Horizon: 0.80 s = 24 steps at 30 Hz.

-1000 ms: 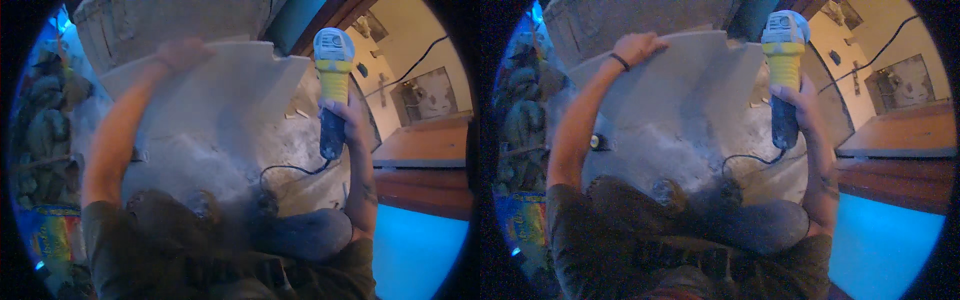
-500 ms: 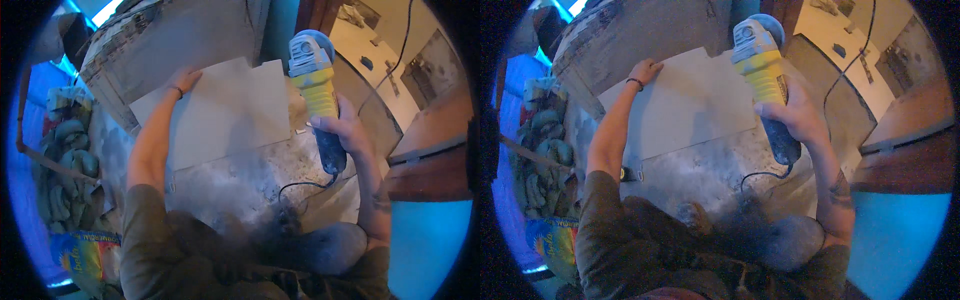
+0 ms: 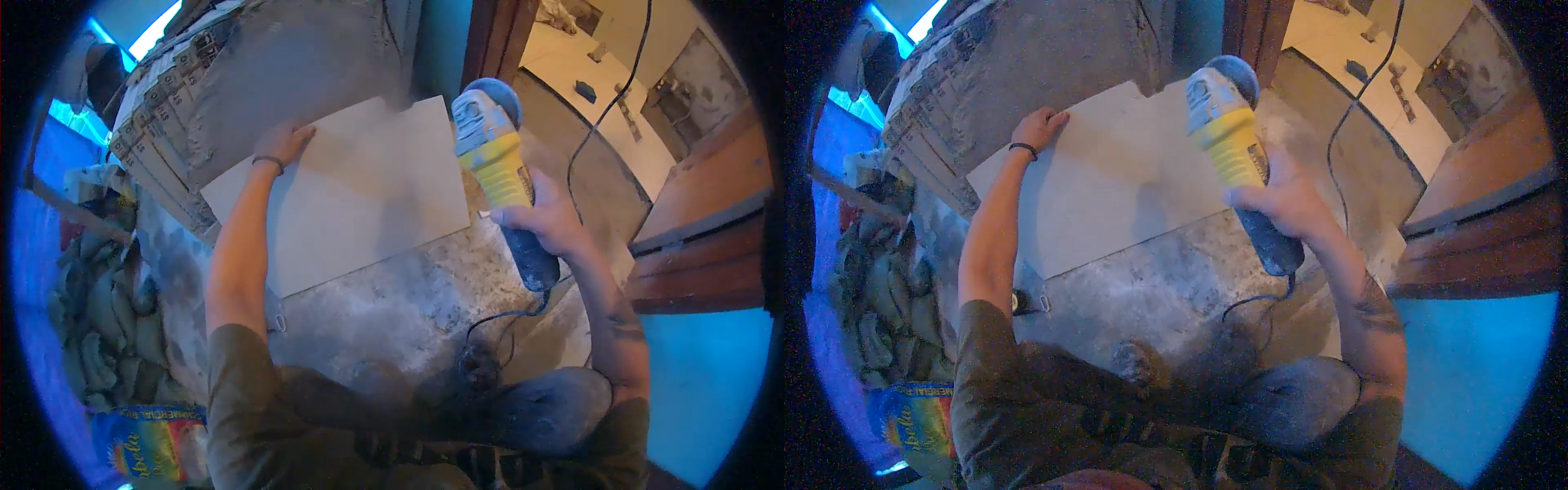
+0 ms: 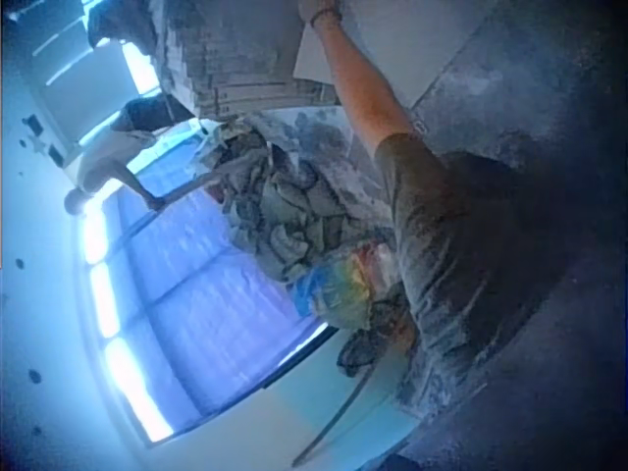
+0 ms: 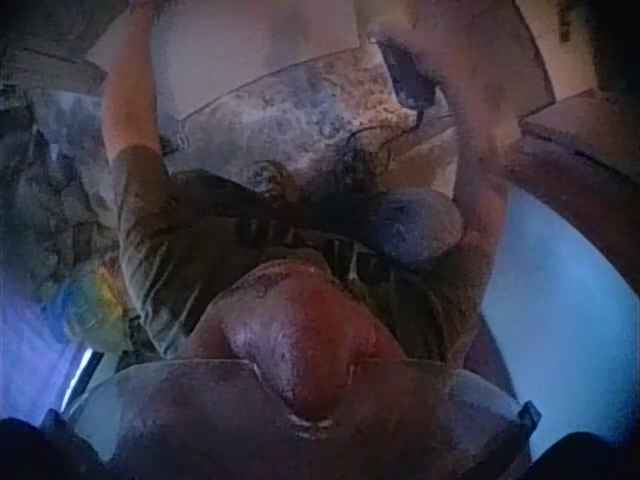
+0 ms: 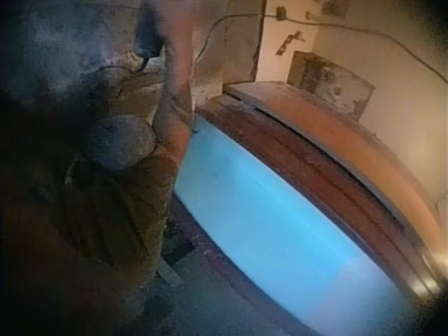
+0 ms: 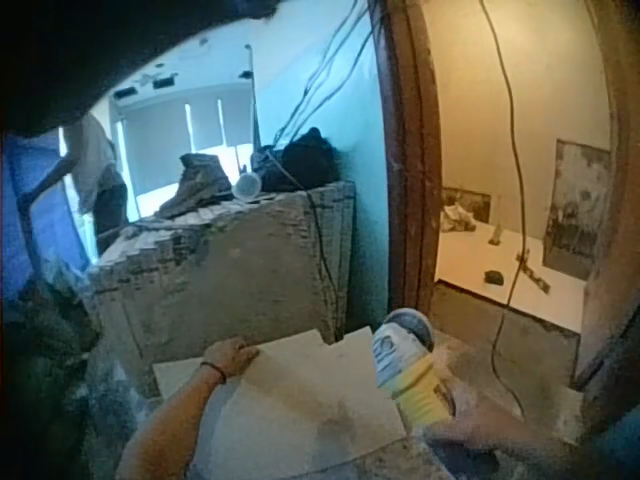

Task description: The person uses an angle grinder to cut a piece of tile on a floor, then picks up the tile and shows the cut edge.

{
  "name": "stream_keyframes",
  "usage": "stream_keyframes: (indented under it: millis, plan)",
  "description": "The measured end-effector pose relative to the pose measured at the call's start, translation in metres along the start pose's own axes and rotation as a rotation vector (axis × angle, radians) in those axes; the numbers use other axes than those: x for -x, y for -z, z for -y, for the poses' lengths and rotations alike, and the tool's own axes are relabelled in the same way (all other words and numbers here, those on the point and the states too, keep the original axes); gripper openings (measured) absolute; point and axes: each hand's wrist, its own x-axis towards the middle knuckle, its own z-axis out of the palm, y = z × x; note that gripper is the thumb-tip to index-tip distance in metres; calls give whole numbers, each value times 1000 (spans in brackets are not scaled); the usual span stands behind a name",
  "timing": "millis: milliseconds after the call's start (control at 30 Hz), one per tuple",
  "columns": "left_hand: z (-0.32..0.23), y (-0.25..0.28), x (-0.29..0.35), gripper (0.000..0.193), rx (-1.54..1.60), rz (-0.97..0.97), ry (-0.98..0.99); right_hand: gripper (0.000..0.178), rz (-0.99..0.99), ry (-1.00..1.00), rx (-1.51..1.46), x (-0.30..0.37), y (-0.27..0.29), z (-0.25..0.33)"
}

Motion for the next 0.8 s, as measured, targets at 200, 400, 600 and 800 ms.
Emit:
stream_keyframes:
  millis: [200,400,600,800]
  plan:
    - [-3,0,7,58,10,-1,8,69,42,8,177,-9,-22,-11]
    - [-22,12,21,53,-101,24,11,68,69,-20,190,-8,-33,3]
    - [-68,-71,87,53,728,-527,540,67,-18,51,424,-24,-52,-7]
    - [-213,-106,187,57,1903,100,427,63,-63,89,525,-34,-84,-12]
